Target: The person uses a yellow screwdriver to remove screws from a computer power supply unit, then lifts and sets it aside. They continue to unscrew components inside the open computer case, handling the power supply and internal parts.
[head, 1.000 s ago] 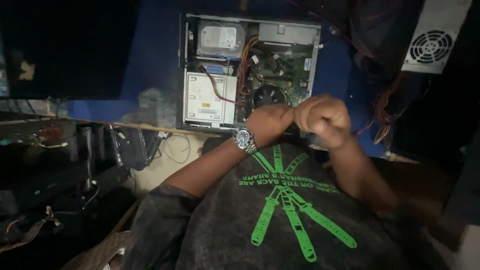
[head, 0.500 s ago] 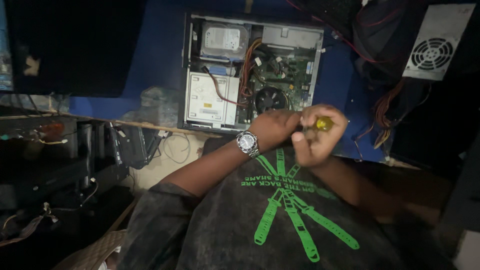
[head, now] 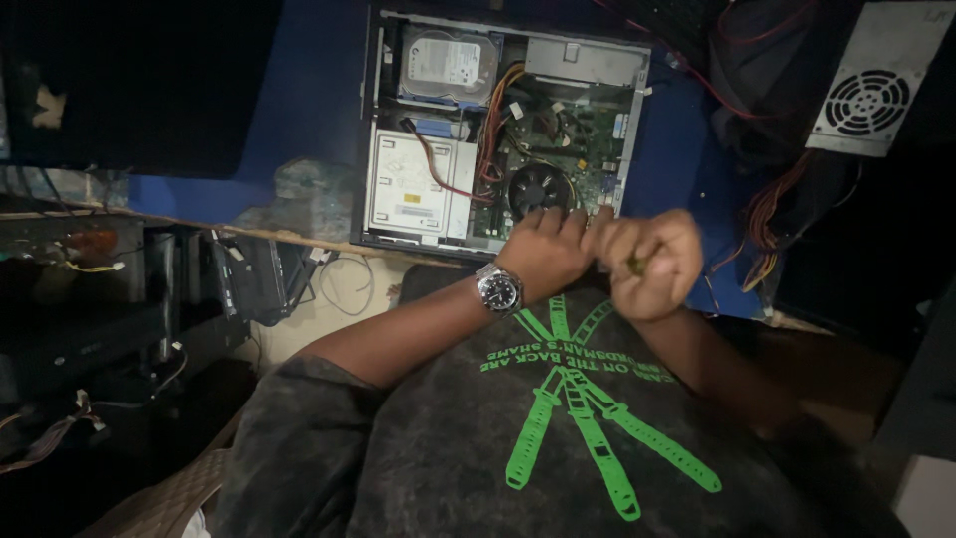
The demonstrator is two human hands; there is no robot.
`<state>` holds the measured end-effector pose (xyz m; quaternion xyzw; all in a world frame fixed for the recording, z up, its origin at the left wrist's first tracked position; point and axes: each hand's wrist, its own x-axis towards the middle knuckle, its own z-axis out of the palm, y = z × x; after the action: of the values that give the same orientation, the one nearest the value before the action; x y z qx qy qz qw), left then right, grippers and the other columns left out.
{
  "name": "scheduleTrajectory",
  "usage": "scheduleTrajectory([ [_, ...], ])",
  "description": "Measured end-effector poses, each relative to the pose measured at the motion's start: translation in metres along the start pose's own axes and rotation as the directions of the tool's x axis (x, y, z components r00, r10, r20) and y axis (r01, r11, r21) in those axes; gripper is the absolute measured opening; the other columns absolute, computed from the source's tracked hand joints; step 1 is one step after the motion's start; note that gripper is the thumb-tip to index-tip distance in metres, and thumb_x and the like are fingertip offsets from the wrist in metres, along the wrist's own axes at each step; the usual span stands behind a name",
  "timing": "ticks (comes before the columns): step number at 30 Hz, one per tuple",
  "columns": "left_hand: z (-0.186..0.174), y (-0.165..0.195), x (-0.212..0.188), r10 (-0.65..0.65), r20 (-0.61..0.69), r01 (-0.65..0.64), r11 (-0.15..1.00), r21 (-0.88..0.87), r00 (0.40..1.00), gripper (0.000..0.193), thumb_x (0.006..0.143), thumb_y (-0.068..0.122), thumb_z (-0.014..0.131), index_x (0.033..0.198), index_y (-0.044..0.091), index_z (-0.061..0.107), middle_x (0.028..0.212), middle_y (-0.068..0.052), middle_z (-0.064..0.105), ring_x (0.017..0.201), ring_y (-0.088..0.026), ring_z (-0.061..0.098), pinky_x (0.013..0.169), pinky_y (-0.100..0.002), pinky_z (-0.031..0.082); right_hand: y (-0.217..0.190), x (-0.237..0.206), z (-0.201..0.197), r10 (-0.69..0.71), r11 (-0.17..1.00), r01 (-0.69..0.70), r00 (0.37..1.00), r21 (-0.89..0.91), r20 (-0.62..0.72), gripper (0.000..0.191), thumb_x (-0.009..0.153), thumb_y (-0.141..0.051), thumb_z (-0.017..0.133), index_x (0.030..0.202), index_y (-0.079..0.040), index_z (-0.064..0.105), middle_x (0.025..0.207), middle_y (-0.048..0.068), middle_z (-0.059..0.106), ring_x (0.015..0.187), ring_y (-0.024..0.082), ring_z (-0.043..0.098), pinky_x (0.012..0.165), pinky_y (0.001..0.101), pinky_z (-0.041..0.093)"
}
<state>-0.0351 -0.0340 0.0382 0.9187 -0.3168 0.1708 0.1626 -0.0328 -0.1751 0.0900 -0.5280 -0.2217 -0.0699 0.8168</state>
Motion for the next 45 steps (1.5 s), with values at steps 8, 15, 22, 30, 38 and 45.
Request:
scheduleTrajectory([
  [8,0.025,-0.008,-0.01,0.071,0.048,-0.054,0.954,-0.296,0.996,0.033,0.094,0.018,0.058,0.12,-0.001,0.065,0.116,-0.017,0.071,0.1,-0.03,0.072,0.087,-0.041,0.058,0.014,0.034,-0.045,0.043,0.962,-0.17,0.866,0.213,0.498,0.051,0.096,-0.045,0.07,0.069,-0.003,0.059,0.067,0.01,0.065,0.055,0.02,0.061,0.062,0.0362,0.053],
  [15,0.035,-0.017,-0.012,0.053,0.186,0.034,0.9,-0.434,0.981,0.026,0.093,0.016,0.061,0.114,0.0,0.063,0.11,-0.018,0.074,0.098,-0.03,0.074,0.087,-0.041,0.059,-0.012,0.025,-0.02,0.181,0.983,-0.179,0.957,-0.03,0.226,0.048,0.108,-0.039,0.06,0.084,0.002,0.067,0.084,0.016,0.071,0.074,0.025,0.07,0.076,0.0387,0.06],
  [22,0.024,-0.013,-0.01,0.013,0.096,0.025,0.925,-0.378,0.995,0.024,0.092,0.014,0.062,0.112,0.002,0.065,0.108,-0.016,0.075,0.092,-0.029,0.076,0.076,-0.039,0.061,0.0,-0.008,0.023,-0.266,0.866,0.23,0.964,-0.444,-0.02,0.044,0.104,-0.031,0.062,0.102,0.001,0.032,0.081,0.014,0.041,0.065,0.021,0.039,0.06,0.0346,0.041],
  [30,0.024,-0.015,-0.009,0.044,0.051,-0.028,0.96,-0.28,0.998,0.022,0.086,0.015,0.061,0.103,0.003,0.062,0.091,-0.011,0.071,0.082,-0.028,0.073,0.071,-0.04,0.059,-0.007,0.04,-0.027,0.156,0.977,-0.202,0.885,0.061,0.44,0.053,0.109,-0.037,0.053,0.065,-0.01,0.04,0.063,0.003,0.048,0.058,0.014,0.047,0.059,0.0331,0.041],
  [38,0.023,-0.012,-0.006,-0.038,-0.014,0.034,0.969,-0.244,0.999,0.019,0.09,0.018,0.063,0.102,0.003,0.06,0.089,-0.011,0.072,0.075,-0.025,0.072,0.067,-0.037,0.058,-0.014,0.009,0.04,-0.241,0.855,0.187,0.969,-0.483,-0.052,0.031,0.105,-0.02,0.056,0.106,0.0,0.033,0.093,0.016,0.045,0.082,0.021,0.047,0.076,0.0442,0.045],
  [45,0.02,-0.011,-0.008,0.009,0.027,-0.004,0.982,-0.19,1.0,0.017,0.088,0.018,0.064,0.1,0.006,0.062,0.09,-0.008,0.072,0.077,-0.024,0.072,0.067,-0.038,0.058,-0.003,0.006,0.002,0.002,0.992,0.012,0.994,-0.126,0.114,0.023,0.105,-0.013,0.06,0.09,-0.006,0.044,0.08,0.007,0.051,0.07,0.013,0.046,0.065,0.0351,0.045],
])
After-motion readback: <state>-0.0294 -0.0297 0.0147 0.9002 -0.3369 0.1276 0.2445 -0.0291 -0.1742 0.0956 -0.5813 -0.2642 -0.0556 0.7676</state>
